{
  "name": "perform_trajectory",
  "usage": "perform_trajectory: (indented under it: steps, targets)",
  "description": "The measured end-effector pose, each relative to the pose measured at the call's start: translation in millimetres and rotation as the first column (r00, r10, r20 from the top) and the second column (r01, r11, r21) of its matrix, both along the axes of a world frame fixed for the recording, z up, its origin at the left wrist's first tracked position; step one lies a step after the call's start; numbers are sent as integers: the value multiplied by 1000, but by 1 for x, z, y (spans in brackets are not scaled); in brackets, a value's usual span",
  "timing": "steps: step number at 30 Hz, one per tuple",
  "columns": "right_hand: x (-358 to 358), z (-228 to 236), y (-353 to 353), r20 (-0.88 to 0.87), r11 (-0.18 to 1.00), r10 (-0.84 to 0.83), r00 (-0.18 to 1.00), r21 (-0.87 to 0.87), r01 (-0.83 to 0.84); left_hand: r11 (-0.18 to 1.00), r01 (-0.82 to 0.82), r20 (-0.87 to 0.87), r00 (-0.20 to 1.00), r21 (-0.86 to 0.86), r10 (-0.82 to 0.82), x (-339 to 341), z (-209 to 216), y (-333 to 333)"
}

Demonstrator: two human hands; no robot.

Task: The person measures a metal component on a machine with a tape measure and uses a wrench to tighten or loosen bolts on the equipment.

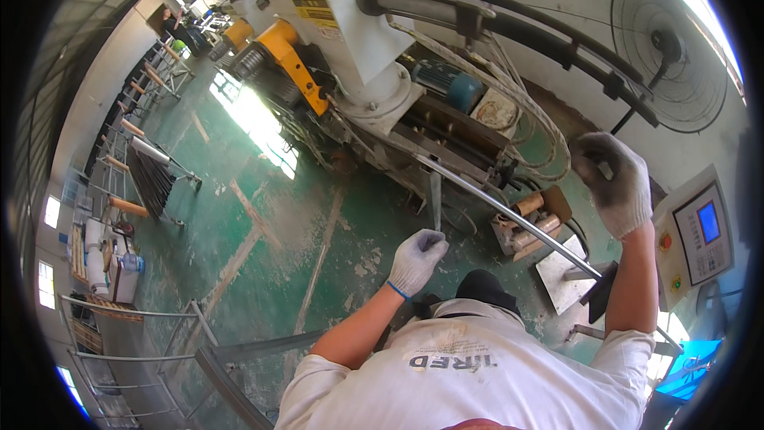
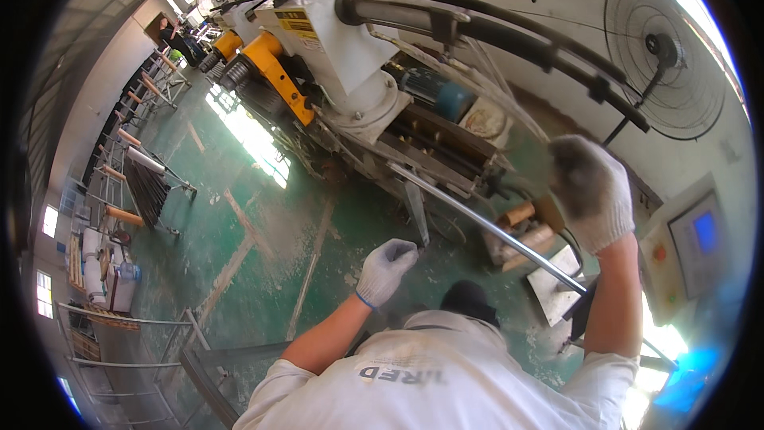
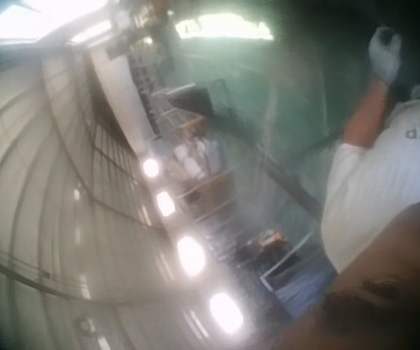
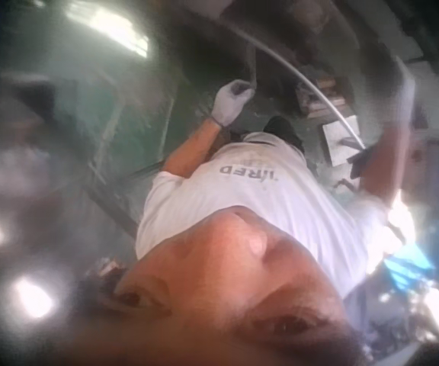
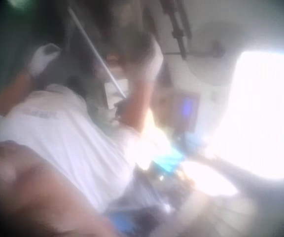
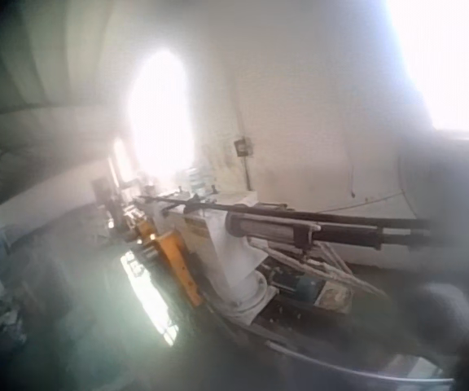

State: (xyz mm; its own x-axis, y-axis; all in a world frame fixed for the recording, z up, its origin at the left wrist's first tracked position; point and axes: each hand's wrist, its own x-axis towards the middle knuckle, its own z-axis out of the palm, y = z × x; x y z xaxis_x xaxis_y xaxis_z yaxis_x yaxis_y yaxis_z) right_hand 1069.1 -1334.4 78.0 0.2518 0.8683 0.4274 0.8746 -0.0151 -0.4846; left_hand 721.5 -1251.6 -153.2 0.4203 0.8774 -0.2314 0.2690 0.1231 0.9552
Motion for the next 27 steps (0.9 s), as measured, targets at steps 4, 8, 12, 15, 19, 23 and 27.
perform_trajectory:
  steps: [4, 8, 12, 15, 19, 23, 27]
  targets:
    - [-77, 26, 115, -59, 998, 59, 997, 24, -57, 992, -124, 5, 992, 6, 124, -44, -4, 45]
    - [-119, 56, 250, -12, 978, 202, 979, 58, -201, 979, -200, 72, 977, -36, 203, -75, -19, 90]
    - [-137, 97, 412, 106, 979, 205, 973, -45, -201, 977, -201, -93, 974, 77, 207, -115, 5, 162]
    - [-143, 126, 537, 265, 977, 207, 942, -14, -211, 938, -331, -75, 938, 100, 339, -143, 14, 218]
    - [-139, 135, 695, 356, 959, 271, 894, -180, -218, 942, -262, -41, 960, 207, 276, -159, 66, 281]
    - [-129, 94, 791, 300, 919, 373, 878, -247, -306, 935, -328, 106, 943, 132, 316, -175, 61, 330]
    - [-147, 94, 810, 223, 841, 488, 844, -380, -385, 958, -239, 79, 970, 159, 229, -207, 51, 373]
